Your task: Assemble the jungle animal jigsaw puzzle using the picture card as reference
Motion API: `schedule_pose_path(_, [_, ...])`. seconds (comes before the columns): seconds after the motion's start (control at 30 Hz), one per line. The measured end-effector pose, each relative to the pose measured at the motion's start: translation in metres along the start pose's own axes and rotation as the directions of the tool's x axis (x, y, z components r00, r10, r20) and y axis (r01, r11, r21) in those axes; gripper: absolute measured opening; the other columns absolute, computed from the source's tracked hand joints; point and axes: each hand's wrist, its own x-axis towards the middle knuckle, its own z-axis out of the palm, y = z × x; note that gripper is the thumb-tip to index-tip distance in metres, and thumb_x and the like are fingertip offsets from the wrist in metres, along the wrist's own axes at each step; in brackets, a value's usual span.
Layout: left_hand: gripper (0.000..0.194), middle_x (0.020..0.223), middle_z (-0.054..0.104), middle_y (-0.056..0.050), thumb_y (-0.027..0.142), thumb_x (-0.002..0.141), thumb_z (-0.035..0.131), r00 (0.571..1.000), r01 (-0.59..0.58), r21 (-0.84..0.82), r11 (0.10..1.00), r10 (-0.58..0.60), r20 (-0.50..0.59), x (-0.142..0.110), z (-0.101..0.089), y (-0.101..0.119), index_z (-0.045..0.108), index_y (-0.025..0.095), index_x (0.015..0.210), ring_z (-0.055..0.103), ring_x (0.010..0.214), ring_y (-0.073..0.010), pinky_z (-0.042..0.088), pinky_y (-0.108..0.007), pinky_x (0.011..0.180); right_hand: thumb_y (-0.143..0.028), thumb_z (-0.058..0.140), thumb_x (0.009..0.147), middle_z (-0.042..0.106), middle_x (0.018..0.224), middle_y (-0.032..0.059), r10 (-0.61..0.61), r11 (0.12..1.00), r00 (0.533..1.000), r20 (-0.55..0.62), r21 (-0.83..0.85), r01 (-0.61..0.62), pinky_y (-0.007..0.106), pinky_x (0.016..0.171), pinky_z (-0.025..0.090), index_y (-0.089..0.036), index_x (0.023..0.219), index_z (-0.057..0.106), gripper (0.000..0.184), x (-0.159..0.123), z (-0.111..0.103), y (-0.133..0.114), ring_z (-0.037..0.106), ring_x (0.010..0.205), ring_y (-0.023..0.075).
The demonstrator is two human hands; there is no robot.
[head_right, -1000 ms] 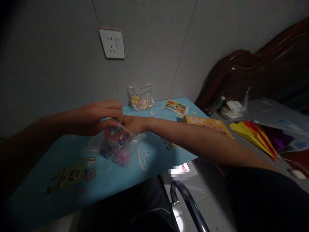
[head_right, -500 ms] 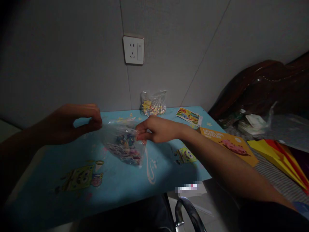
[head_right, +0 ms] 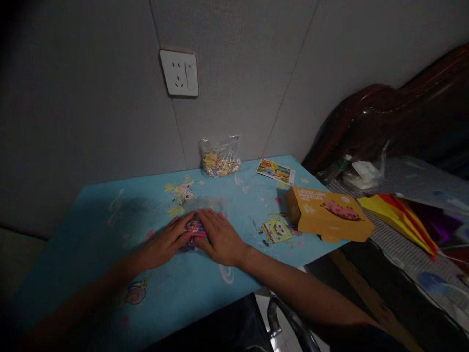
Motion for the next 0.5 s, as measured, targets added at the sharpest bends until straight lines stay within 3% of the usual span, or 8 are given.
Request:
schedule_pose_path(0.1, [0.05,0.155,0.046,-0.006,0.039,0.102,0.036,1.0,0.01,-0.095,0.995,-0.01,-0.002,-0.008,0.007,-0.011,0.04,0.024,0.151,0.042,0.143,-0.0203,0.029,-0.043,0.122,-0.051,0.038,0.101,0.048,0.15,0.0201,0.108,0.987,0.994,-0.002,0.123,-0.107,0.054,0.118,0.031,-0.011,0.147,0.045,0.061,-0.01,0.006,0.018,0.044,0.141,0.0306])
schedule_pose_path(0.17, [0.046,0.151,0.051,-0.007,0.039,0.102,0.038,0.987,0.044,-0.149,0.988,-0.067,-0.148,-0.009,0.007,-0.016,0.051,0.023,0.143,0.043,0.142,-0.0209,0.032,-0.043,0.121,-0.049,0.04,0.1,0.053,0.145,0.0181,0.202,0.969,0.967,-0.156,0.175,-0.174,0.051,0.116,0.036,-0.014,0.137,0.055,0.054,-0.017,0.009,0.027,0.05,0.135,0.0285])
schedule_pose_path(0.2, [0.046,0.147,0.054,-0.009,0.04,0.101,0.038,0.961,0.09,-0.172,0.981,-0.131,-0.244,-0.009,0.006,-0.018,0.054,0.021,0.139,0.046,0.139,-0.0222,0.035,-0.044,0.119,-0.048,0.044,0.098,0.054,0.143,0.0185,0.275,0.955,0.92,-0.278,0.186,-0.23,0.051,0.115,0.037,-0.014,0.135,0.057,0.052,-0.019,0.012,0.03,0.05,0.134,0.0287])
schedule_pose_path(0.27, [0.047,0.138,0.06,-0.014,0.044,0.099,0.04,0.884,0.202,-0.216,0.955,-0.273,-0.38,-0.006,0.006,-0.019,0.061,0.017,0.131,0.051,0.133,-0.0264,0.038,-0.048,0.116,-0.049,0.052,0.092,0.053,0.139,0.022,0.431,0.902,0.76,-0.486,0.222,-0.37,0.054,0.112,0.039,-0.01,0.137,0.053,0.06,-0.021,0.019,0.034,0.05,0.131,0.0319])
schedule_pose_path(0.33, [0.047,0.135,0.061,-0.015,0.048,0.095,0.044,0.854,0.297,-0.248,0.922,-0.373,-0.362,-0.001,0.007,-0.018,0.066,0.017,0.122,0.049,0.133,-0.0306,0.034,-0.054,0.116,-0.052,0.06,0.084,0.053,0.136,0.0257,0.557,0.827,0.625,-0.547,0.294,-0.48,0.056,0.108,0.041,-0.005,0.144,0.043,0.078,-0.018,0.023,0.036,0.051,0.128,0.0359])
schedule_pose_path(0.37, [0.044,0.137,0.06,-0.013,0.05,0.093,0.047,0.861,0.326,-0.267,0.907,-0.401,-0.311,0.002,0.008,-0.015,0.069,0.019,0.117,0.045,0.137,-0.0323,0.03,-0.057,0.117,-0.052,0.062,0.081,0.054,0.135,0.0262,0.612,0.789,0.595,-0.521,0.342,-0.511,0.056,0.105,0.043,-0.003,0.147,0.038,0.086,-0.015,0.024,0.037,0.053,0.125,0.037])
schedule_pose_path(0.43, [0.038,0.14,0.059,-0.008,0.052,0.09,0.052,0.872,0.35,-0.362,0.864,-0.442,-0.21,0.009,0.008,-0.007,0.071,0.025,0.108,0.04,0.141,-0.0329,0.024,-0.059,0.119,-0.048,0.066,0.077,0.062,0.125,0.0224,0.688,0.723,0.598,-0.41,0.452,-0.522,0.053,0.099,0.048,-0.004,0.149,0.035,0.091,-0.006,0.022,0.037,0.061,0.113,0.0352])
schedule_pose_path(0.5, [0.035,0.133,0.064,-0.007,0.053,0.089,0.052,0.855,0.324,-0.568,0.756,-0.491,-0.165,0.017,0.01,0.001,0.069,0.025,0.102,0.049,0.135,-0.0307,0.031,-0.056,0.117,-0.037,0.068,0.073,0.069,0.115,0.0148,0.693,0.672,0.662,-0.285,0.588,-0.451,0.048,0.094,0.051,-0.009,0.145,0.043,0.081,0.002,0.016,0.039,0.066,0.101,0.0302])
